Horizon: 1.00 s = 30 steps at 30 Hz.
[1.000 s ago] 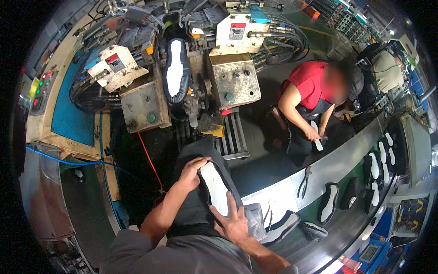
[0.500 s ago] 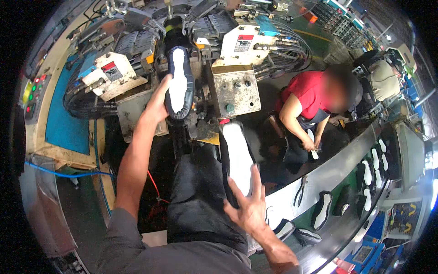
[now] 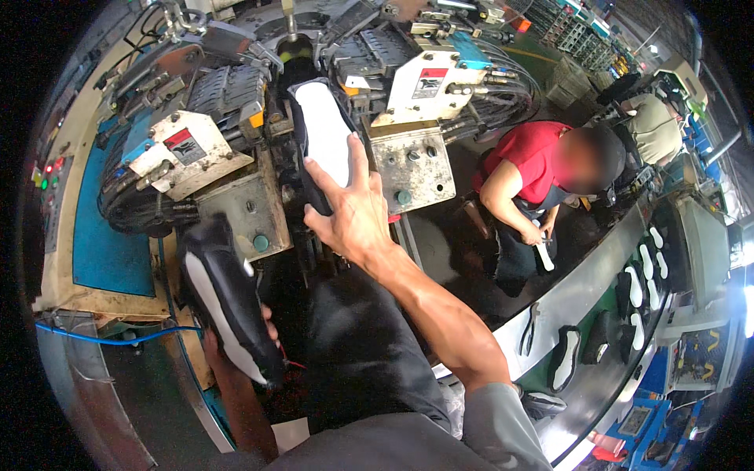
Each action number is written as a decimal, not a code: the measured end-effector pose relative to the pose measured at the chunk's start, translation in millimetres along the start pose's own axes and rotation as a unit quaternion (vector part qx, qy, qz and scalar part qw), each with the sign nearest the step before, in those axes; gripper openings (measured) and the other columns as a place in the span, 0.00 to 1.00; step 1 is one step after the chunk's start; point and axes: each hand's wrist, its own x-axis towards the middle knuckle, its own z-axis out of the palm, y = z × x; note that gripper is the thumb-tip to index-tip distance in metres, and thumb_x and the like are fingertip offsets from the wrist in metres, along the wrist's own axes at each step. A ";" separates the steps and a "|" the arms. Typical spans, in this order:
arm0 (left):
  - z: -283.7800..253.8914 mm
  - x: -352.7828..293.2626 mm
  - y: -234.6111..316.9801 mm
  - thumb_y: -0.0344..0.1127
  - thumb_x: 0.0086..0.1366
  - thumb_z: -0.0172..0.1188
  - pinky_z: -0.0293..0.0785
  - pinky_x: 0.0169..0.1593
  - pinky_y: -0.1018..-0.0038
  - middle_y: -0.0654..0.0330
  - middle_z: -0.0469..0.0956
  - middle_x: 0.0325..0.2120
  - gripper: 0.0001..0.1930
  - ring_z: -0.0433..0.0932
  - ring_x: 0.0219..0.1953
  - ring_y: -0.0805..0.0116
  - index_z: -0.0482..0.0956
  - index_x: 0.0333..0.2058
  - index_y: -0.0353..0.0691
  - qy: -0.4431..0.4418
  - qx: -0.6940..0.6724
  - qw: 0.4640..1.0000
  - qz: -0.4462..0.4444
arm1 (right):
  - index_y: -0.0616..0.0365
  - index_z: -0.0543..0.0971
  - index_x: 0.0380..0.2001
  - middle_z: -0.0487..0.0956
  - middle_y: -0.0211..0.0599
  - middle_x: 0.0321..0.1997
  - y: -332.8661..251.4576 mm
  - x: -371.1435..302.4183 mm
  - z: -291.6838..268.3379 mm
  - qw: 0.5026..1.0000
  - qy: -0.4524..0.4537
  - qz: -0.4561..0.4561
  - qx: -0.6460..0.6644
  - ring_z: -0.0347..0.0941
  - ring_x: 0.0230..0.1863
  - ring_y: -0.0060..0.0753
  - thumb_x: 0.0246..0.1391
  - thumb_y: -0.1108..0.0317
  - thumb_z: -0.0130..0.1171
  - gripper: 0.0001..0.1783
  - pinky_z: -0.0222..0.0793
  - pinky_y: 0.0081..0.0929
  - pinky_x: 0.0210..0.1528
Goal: Operating a shoe lasting machine and finishing shoe soles in a manufacturing facility.
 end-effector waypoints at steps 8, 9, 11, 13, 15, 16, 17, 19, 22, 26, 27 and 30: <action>-47.4 -86.6 -12.4 0.67 0.76 0.57 0.90 0.51 0.50 0.33 0.79 0.58 0.49 0.87 0.51 0.42 0.58 0.76 0.28 0.072 -0.016 0.997 -0.006 | 0.37 0.79 0.73 0.47 0.69 0.85 0.0 11.7 36.6 0.999 -0.001 0.023 0.046 0.65 0.75 0.81 0.52 0.55 0.76 0.42 0.68 0.62 0.75; -47.8 -93.0 -14.7 0.67 0.76 0.57 0.90 0.51 0.50 0.33 0.79 0.58 0.49 0.87 0.51 0.42 0.58 0.76 0.28 0.071 -0.016 0.997 -0.003 | 0.32 0.78 0.73 0.44 0.66 0.87 -1.3 8.0 40.1 1.000 -0.001 0.011 0.007 0.72 0.63 0.79 0.53 0.56 0.76 0.42 0.79 0.60 0.65; -48.9 -103.3 -19.6 0.68 0.76 0.55 0.90 0.51 0.50 0.33 0.80 0.58 0.50 0.87 0.51 0.41 0.57 0.77 0.28 0.097 -0.037 0.994 -0.029 | 0.31 0.77 0.74 0.43 0.66 0.87 0.2 10.1 45.3 1.000 -0.006 0.015 0.001 0.71 0.65 0.79 0.54 0.56 0.76 0.42 0.79 0.60 0.66; -49.6 -111.3 -23.4 0.68 0.76 0.55 0.90 0.52 0.50 0.34 0.80 0.58 0.50 0.87 0.51 0.41 0.56 0.77 0.28 0.106 -0.028 0.993 -0.037 | 0.34 0.76 0.75 0.45 0.68 0.87 -9.6 10.2 43.7 0.999 -0.035 0.022 -0.017 0.64 0.73 0.82 0.57 0.50 0.76 0.42 0.74 0.63 0.70; -46.0 -114.5 -30.5 0.68 0.76 0.55 0.89 0.52 0.49 0.33 0.80 0.58 0.50 0.88 0.50 0.39 0.57 0.78 0.29 0.143 -0.061 0.986 -0.062 | 0.39 0.76 0.74 0.48 0.68 0.86 -14.2 10.6 35.6 0.993 -0.013 -0.052 -0.102 0.62 0.76 0.80 0.58 0.47 0.75 0.42 0.71 0.62 0.73; -45.7 -113.8 -32.9 0.68 0.75 0.56 0.89 0.52 0.48 0.34 0.80 0.58 0.50 0.88 0.50 0.39 0.58 0.78 0.30 0.140 -0.051 0.987 -0.066 | 0.44 0.77 0.74 0.50 0.68 0.85 -15.9 11.8 32.0 0.975 0.009 -0.122 -0.186 0.59 0.78 0.78 0.59 0.43 0.74 0.42 0.67 0.60 0.76; -43.2 -112.5 -36.5 0.65 0.75 0.58 0.90 0.52 0.45 0.34 0.81 0.57 0.46 0.89 0.50 0.37 0.59 0.78 0.37 0.143 -0.055 0.986 -0.061 | 0.48 0.75 0.74 0.57 0.63 0.83 -14.1 15.6 30.0 0.971 -0.001 -0.146 -0.191 0.57 0.80 0.73 0.61 0.40 0.72 0.44 0.67 0.60 0.76; -28.4 -104.4 -41.2 0.60 0.72 0.66 0.91 0.52 0.45 0.34 0.82 0.56 0.46 0.90 0.49 0.37 0.58 0.78 0.44 0.134 -0.055 0.988 -0.052 | 0.48 0.75 0.74 0.60 0.60 0.82 -15.6 19.2 24.6 0.972 -0.032 -0.138 -0.189 0.57 0.80 0.71 0.61 0.40 0.72 0.44 0.68 0.60 0.76; -29.4 -93.5 -45.4 0.58 0.67 0.71 0.91 0.52 0.46 0.35 0.83 0.56 0.50 0.90 0.50 0.38 0.58 0.78 0.43 0.094 -0.032 0.991 -0.085 | 0.48 0.73 0.75 0.66 0.55 0.80 -17.9 21.6 22.0 0.973 -0.069 -0.119 -0.186 0.58 0.80 0.73 0.62 0.42 0.72 0.44 0.72 0.59 0.74; -28.4 -79.0 -67.0 0.60 0.69 0.65 0.91 0.46 0.45 0.30 0.82 0.52 0.48 0.89 0.44 0.34 0.61 0.74 0.31 0.145 0.013 0.986 -0.085 | 0.49 0.73 0.75 0.66 0.56 0.79 -14.4 36.3 29.3 0.973 -0.064 -0.123 -0.185 0.58 0.77 0.82 0.61 0.44 0.73 0.44 0.76 0.62 0.70; -25.8 -72.2 -69.3 0.58 0.67 0.66 0.91 0.47 0.45 0.30 0.83 0.51 0.48 0.89 0.44 0.35 0.60 0.75 0.31 0.163 0.015 0.981 -0.108 | 0.49 0.73 0.75 0.66 0.56 0.78 -13.8 49.6 27.9 0.974 -0.075 -0.114 -0.181 0.58 0.77 0.83 0.61 0.44 0.73 0.44 0.78 0.62 0.69; -25.8 -55.4 -76.9 0.56 0.67 0.65 0.91 0.49 0.44 0.31 0.81 0.54 0.48 0.89 0.48 0.36 0.59 0.76 0.33 0.161 0.029 0.978 -0.127 | 0.51 0.72 0.74 0.69 0.56 0.75 -13.7 88.6 32.2 0.974 -0.092 -0.109 -0.177 0.59 0.76 0.85 0.61 0.45 0.73 0.44 0.80 0.64 0.66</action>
